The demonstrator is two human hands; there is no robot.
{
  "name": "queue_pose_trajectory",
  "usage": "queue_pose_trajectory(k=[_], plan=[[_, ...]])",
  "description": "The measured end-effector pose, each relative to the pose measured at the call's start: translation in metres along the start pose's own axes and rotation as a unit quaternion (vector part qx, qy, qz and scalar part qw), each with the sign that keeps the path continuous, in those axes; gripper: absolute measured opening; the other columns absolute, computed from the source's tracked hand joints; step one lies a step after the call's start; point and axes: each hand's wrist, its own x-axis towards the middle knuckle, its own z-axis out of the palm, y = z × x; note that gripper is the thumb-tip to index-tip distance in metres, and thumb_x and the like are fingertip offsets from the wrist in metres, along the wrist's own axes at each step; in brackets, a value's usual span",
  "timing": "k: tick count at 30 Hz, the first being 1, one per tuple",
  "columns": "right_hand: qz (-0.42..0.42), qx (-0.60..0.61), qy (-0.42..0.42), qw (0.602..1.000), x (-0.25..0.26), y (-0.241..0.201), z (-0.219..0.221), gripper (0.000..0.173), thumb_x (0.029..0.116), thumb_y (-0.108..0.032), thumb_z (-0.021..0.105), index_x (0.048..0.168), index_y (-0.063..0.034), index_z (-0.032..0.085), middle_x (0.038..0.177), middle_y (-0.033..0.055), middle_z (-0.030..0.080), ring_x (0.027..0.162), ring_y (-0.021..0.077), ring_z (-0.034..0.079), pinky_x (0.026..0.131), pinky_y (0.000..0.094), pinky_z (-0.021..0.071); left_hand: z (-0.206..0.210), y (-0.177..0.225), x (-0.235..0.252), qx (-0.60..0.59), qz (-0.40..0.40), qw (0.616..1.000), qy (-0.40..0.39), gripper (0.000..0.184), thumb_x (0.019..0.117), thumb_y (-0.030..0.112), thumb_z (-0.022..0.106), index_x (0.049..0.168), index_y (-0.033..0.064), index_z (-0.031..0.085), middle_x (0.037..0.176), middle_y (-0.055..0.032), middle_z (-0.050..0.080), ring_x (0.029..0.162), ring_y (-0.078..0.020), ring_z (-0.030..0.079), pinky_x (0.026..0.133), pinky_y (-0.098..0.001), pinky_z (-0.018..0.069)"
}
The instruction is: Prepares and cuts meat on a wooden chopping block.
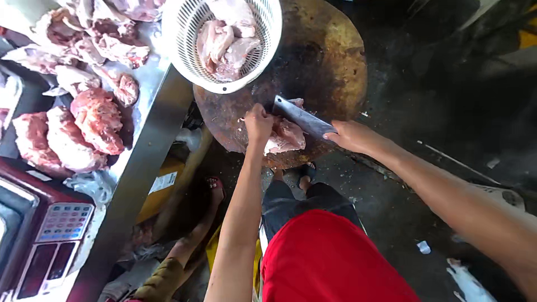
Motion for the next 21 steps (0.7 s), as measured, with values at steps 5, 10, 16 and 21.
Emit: queue_pose_trajectory(k=[5,10,16,21], plan=[[0.014,0.008,-0.016,1.0,-0.016,0.006,-0.003,0.041,0.1057,-0.047,0.052,0.112,-0.0074,0.06,0.087,0.0154,0.067,0.078,0.0333,0.07,0.072,0.0553,0.0574,0.001,0.002,-0.033,-0.03,0.03,0.995,0.095,0.029,0.0954,0.02,0.066,0.116,0.0005,0.068,0.122,-0.024,0.062,0.118,-0.0419,0.058,0.101,-0.0598,0.0463],[0.026,0.039,-0.014,0.999,-0.022,-0.004,0.013,0.042,0.1071,-0.043,0.051,0.119,-0.0039,0.057,0.093,0.0205,0.067,0.088,0.0386,0.07,0.078,0.0586,0.0562,0.062,0.026,-0.084,0.174,0.089,0.977,0.085,0.052,0.0847,0.045,0.075,0.127,0.0153,0.067,0.154,-0.023,0.042,0.135,-0.0466,0.045,0.101,-0.0679,0.041],[0.066,0.094,-0.105,0.988,-0.068,0.028,0.023,0.042,0.1074,-0.038,0.053,0.132,-0.0042,0.053,0.094,0.0185,0.063,0.069,0.0286,0.064,0.067,0.0486,0.0555,0.04,0.028,-0.083,0.213,0.003,0.976,0.046,0.066,0.0803,0.035,0.08,0.139,0.0137,0.059,0.156,-0.0253,0.039,0.136,-0.0495,0.042,0.101,-0.0695,0.0392],[0.091,0.128,-0.105,0.982,-0.098,0.059,0.044,0.047,0.1063,-0.041,0.055,0.135,-0.005,0.052,0.095,0.0195,0.065,0.069,0.0298,0.066,0.067,0.0491,0.057,0.057,0.016,-0.094,0.2,0.008,0.967,0.156,0.076,0.0872,0.045,0.07,0.153,0.0137,0.048,0.136,-0.0292,0.053,0.12,-0.0486,0.054,0.09,-0.0657,0.0457]])
